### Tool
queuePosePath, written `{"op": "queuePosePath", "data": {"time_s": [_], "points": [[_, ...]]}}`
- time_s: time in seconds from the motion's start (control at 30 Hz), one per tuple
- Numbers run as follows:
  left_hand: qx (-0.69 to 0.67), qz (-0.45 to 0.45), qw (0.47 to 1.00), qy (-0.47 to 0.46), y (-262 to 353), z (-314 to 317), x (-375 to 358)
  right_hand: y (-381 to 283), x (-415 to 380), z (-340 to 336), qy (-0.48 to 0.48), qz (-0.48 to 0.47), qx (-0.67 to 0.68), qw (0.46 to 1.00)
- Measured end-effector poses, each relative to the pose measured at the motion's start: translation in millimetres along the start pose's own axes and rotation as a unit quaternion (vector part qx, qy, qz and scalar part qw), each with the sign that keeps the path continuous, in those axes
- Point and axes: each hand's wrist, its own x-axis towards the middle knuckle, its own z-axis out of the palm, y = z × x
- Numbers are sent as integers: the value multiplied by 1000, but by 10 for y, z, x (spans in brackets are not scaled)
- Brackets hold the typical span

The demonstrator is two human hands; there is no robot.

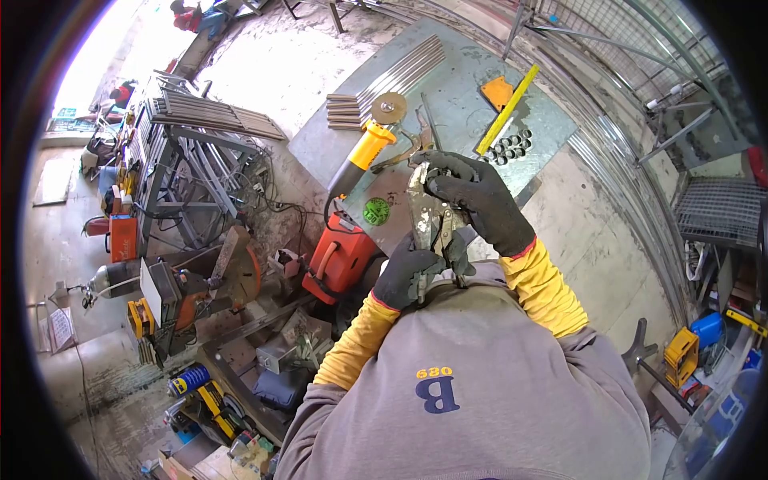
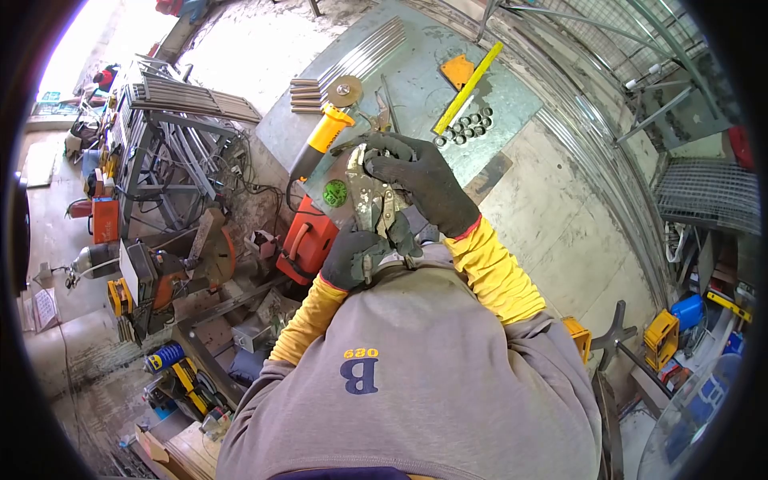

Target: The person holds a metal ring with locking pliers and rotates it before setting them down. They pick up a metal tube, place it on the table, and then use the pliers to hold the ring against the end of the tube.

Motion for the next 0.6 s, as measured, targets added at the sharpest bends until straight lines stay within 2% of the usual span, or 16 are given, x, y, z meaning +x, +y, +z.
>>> {"op": "queuePosePath", "data": {"time_s": [0.13, 0.23, 0.6], "points": [[-11, -9, 1000, 16, -48, -22, -1, 8, -12, -20, -8, -3, 0, 1000], [-33, -19, 999, -10, -13, 8, 14, 0, -31, -35, -8, 4, -10, 1000], [-42, -27, 999, -14, -16, -7, 33, -5, -45, -39, -1, -1, 0, 1000]]}}
